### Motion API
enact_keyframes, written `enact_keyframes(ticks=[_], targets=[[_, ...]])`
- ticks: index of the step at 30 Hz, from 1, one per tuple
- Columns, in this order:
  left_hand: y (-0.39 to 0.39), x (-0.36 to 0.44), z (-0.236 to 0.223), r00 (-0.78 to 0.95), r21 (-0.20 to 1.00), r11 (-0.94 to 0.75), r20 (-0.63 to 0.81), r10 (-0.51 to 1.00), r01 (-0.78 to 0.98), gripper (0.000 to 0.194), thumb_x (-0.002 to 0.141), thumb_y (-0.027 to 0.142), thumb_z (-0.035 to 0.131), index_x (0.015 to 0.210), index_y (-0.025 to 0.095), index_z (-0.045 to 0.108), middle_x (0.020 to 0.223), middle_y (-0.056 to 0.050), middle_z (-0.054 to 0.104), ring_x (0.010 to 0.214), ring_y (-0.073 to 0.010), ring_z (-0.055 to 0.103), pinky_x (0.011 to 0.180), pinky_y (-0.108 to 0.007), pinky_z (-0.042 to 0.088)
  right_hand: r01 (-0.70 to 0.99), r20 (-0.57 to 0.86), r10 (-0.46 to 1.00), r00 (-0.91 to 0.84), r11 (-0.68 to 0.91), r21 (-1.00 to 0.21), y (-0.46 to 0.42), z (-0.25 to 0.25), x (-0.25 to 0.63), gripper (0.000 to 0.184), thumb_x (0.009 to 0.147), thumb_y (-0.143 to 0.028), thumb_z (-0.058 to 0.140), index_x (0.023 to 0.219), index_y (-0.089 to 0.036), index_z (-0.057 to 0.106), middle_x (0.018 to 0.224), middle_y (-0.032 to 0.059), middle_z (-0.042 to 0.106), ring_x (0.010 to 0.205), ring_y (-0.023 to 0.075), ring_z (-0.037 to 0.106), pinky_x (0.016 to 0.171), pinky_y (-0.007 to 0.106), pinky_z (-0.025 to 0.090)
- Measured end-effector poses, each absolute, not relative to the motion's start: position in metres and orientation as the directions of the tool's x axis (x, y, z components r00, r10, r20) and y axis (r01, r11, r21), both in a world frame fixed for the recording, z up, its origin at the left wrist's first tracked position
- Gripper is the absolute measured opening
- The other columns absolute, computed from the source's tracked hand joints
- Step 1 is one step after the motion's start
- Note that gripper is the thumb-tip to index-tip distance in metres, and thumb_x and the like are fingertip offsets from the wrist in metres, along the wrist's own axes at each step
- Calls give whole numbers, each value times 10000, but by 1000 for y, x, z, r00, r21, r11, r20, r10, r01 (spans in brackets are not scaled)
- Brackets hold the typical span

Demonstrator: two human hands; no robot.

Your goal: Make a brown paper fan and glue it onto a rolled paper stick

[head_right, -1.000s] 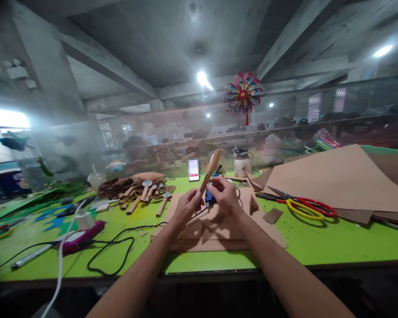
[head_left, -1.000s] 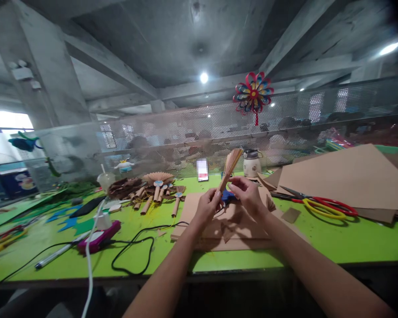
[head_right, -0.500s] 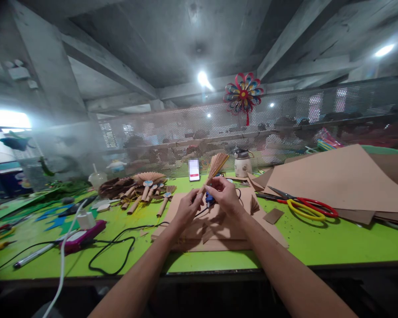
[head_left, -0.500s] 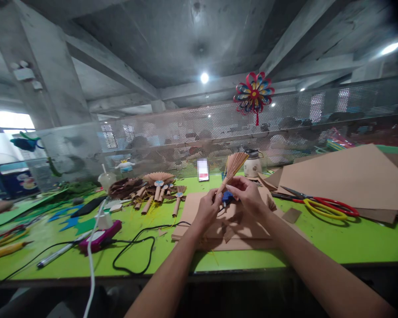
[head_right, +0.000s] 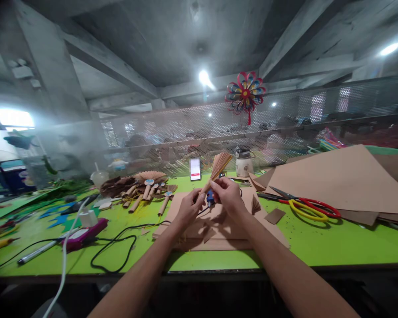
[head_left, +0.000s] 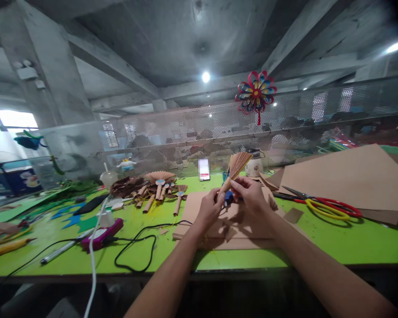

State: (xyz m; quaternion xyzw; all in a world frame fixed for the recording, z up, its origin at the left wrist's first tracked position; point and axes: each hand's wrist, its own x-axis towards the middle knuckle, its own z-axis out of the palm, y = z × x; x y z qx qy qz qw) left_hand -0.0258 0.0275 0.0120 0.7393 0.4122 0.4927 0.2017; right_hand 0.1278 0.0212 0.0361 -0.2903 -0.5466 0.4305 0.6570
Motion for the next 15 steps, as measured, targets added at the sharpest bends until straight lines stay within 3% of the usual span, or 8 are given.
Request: enact_keyframes(ticks=[15], targets=[[27,-25,13,199,737,-575,541,817,356,380,864,466,485,968,146,662,613,9,545,530,-117,458,515,-218,336,-346,401,916,24,384,-856,22,37,129,395,592,-457,800,700,-150,576,594,-6,580,445,82,498,409,204,460]])
